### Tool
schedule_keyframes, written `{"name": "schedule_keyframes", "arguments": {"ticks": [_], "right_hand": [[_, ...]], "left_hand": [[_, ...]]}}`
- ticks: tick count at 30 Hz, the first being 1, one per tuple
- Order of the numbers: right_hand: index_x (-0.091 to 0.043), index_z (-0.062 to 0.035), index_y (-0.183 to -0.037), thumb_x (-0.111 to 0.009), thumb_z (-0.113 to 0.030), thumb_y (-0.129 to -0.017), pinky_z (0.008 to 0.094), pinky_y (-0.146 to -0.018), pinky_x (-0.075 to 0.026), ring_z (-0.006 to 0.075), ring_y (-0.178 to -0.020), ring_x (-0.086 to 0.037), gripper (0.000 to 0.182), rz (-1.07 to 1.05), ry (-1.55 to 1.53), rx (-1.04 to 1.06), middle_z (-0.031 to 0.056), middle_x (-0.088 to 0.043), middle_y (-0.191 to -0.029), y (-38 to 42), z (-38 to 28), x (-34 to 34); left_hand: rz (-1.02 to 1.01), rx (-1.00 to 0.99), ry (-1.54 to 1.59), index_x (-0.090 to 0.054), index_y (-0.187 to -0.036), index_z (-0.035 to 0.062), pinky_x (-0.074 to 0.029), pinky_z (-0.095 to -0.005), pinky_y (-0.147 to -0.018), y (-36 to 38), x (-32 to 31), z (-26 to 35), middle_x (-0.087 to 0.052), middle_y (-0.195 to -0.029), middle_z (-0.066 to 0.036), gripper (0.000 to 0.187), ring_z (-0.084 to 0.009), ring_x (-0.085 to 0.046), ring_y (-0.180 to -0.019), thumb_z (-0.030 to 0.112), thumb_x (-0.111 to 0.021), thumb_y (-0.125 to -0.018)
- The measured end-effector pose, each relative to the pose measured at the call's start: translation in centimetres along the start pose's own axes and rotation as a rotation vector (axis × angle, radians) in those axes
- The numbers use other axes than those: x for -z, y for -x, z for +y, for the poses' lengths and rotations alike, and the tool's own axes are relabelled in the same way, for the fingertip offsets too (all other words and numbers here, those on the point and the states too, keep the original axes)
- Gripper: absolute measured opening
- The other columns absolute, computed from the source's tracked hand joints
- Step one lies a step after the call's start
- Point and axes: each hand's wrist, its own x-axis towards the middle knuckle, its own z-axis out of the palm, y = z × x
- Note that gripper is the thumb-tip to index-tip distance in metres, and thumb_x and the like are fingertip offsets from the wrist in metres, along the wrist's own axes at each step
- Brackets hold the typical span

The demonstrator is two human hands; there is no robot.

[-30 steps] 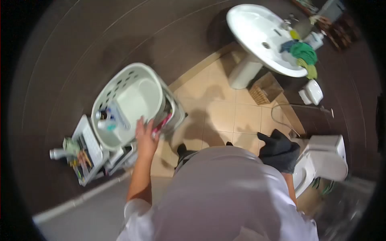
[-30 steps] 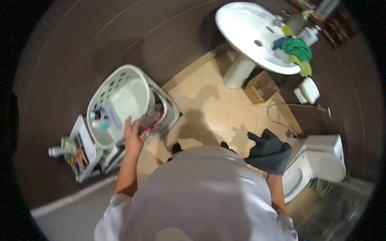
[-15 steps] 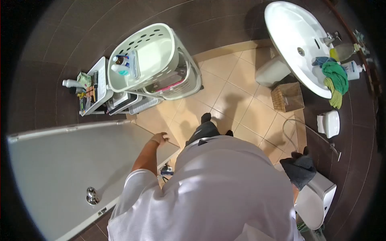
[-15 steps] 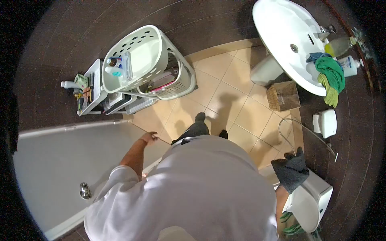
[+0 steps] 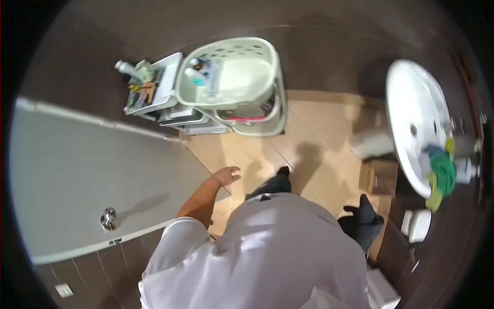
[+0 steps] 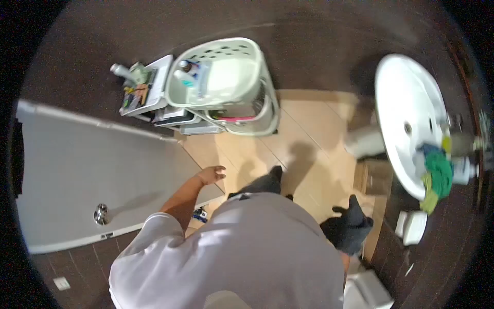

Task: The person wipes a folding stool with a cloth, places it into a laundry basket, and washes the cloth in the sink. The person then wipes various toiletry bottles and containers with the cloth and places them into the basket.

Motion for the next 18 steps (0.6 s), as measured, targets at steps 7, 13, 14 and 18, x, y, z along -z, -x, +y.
{"name": "schedule_keyframes", "arguments": {"ticks": [7,13,14,18], "right_hand": [[-0.053,-0.0044,-0.107,-0.06,-0.009,-0.062,0.0341,-0.061,-0.045,0.0213,-0.076,-0.058,0.046,-0.323,0.229,0.296,0.0111,-0.059,-0.09,-10.9,-4.2,-7.3],[-0.053,-0.0042,-0.105,-0.06,-0.009,-0.061,0.034,-0.06,-0.044,0.0215,-0.075,-0.058,0.044,-0.446,0.49,0.471,0.0111,-0.058,-0.089,-10.5,-11.9,-15.2],[-0.052,-0.0042,-0.104,-0.06,-0.009,-0.061,0.034,-0.06,-0.044,0.0215,-0.075,-0.058,0.044,-0.467,0.541,0.505,0.0111,-0.058,-0.089,-10.4,-13.0,-16.9],[-0.052,-0.0041,-0.103,-0.06,-0.009,-0.061,0.034,-0.06,-0.044,0.0216,-0.075,-0.058,0.043,-0.641,0.731,0.637,0.0111,-0.058,-0.088,-10.8,-17.1,-23.9]], "left_hand": [[0.156,0.244,0.089,-0.047,-0.119,0.0105,-0.037,-0.035,-0.092,-1.8,-1.5,-9.5,-0.051,-0.115,-0.016,0.049,-0.0306,-0.048,-0.107,0.039,-0.052,-0.079],[0.303,0.438,0.297,-0.051,-0.114,0.0063,-0.035,-0.0378,-0.093,-0.7,-1.0,-11.4,-0.051,-0.116,-0.015,0.049,-0.0304,-0.046,-0.109,0.039,-0.05,-0.078],[0.344,0.455,0.4,-0.052,-0.113,0.006,-0.036,-0.0378,-0.093,-0.9,-1.0,-11.2,-0.051,-0.116,-0.015,0.048,-0.0303,-0.046,-0.109,0.038,-0.051,-0.077],[0.535,0.381,0.459,-0.053,-0.111,0.0064,-0.039,-0.0366,-0.088,-2.5,-3.2,-8.6,-0.056,-0.107,-0.016,0.045,-0.0302,-0.051,-0.102,0.033,-0.057,-0.075]]}}
